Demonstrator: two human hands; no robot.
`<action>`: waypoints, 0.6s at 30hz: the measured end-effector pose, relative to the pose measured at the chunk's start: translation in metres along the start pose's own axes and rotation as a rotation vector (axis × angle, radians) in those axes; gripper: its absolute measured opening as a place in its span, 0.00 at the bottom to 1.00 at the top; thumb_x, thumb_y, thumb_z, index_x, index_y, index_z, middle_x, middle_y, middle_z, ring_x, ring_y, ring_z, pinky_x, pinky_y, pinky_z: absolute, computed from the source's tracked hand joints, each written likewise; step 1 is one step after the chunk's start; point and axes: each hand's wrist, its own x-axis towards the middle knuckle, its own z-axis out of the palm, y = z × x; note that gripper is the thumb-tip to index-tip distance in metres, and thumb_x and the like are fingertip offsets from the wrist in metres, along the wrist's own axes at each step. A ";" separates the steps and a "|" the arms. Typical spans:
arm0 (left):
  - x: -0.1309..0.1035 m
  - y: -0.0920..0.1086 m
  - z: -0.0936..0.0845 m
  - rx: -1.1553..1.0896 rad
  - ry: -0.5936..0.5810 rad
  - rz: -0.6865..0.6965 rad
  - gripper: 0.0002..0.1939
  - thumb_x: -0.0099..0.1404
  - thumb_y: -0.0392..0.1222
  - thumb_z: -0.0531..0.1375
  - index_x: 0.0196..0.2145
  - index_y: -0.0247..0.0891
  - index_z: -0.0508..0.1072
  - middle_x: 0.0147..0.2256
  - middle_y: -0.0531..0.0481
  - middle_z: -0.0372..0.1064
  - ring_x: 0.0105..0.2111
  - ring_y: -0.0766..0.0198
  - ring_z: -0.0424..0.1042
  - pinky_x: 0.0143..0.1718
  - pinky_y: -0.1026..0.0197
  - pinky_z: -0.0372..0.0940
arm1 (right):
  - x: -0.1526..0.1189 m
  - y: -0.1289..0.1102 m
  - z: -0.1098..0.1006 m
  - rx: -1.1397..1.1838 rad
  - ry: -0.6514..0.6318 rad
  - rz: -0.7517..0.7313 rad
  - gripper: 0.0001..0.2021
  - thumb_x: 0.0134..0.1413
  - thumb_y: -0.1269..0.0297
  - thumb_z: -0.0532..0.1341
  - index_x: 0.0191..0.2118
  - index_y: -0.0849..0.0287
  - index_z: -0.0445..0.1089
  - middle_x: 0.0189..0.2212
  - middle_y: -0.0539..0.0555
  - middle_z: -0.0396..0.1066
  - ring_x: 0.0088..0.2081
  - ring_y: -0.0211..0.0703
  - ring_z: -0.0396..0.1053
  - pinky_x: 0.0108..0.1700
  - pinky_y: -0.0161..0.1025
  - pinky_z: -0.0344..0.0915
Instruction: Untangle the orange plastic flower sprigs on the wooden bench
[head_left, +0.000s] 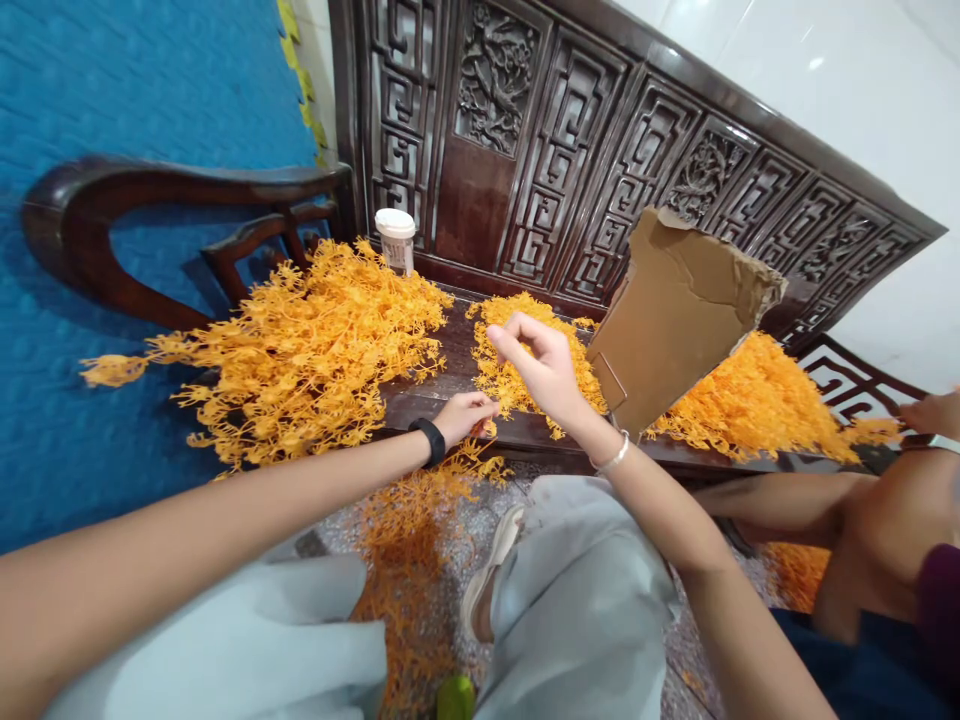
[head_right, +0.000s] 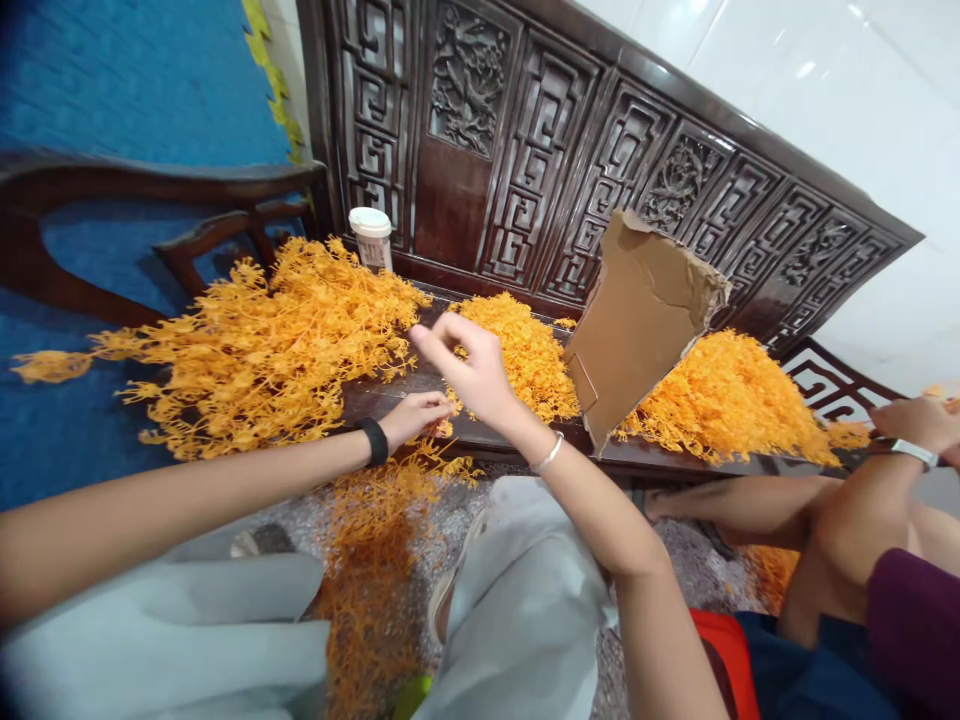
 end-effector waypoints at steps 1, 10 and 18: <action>-0.001 0.002 -0.002 -0.017 -0.008 -0.001 0.09 0.49 0.41 0.60 0.18 0.35 0.65 0.13 0.56 0.60 0.14 0.71 0.59 0.18 0.66 0.57 | 0.005 0.020 -0.003 -0.090 0.061 0.017 0.15 0.52 0.55 0.55 0.21 0.60 0.59 0.21 0.48 0.58 0.26 0.33 0.56 0.34 0.34 0.56; -0.002 0.009 -0.007 -0.048 0.046 0.022 0.07 0.47 0.40 0.60 0.22 0.35 0.66 0.15 0.57 0.61 0.14 0.72 0.59 0.20 0.66 0.56 | -0.002 0.096 -0.019 -0.078 -0.498 0.342 0.15 0.42 0.53 0.61 0.29 0.63 0.69 0.25 0.51 0.68 0.29 0.36 0.64 0.34 0.35 0.59; -0.008 0.024 -0.001 -0.015 0.101 0.019 0.08 0.52 0.40 0.58 0.19 0.33 0.67 0.12 0.58 0.54 0.13 0.74 0.53 0.17 0.68 0.48 | 0.004 0.111 -0.018 -0.120 -0.010 0.562 0.15 0.36 0.57 0.64 0.16 0.62 0.61 0.14 0.48 0.62 0.19 0.32 0.58 0.26 0.33 0.54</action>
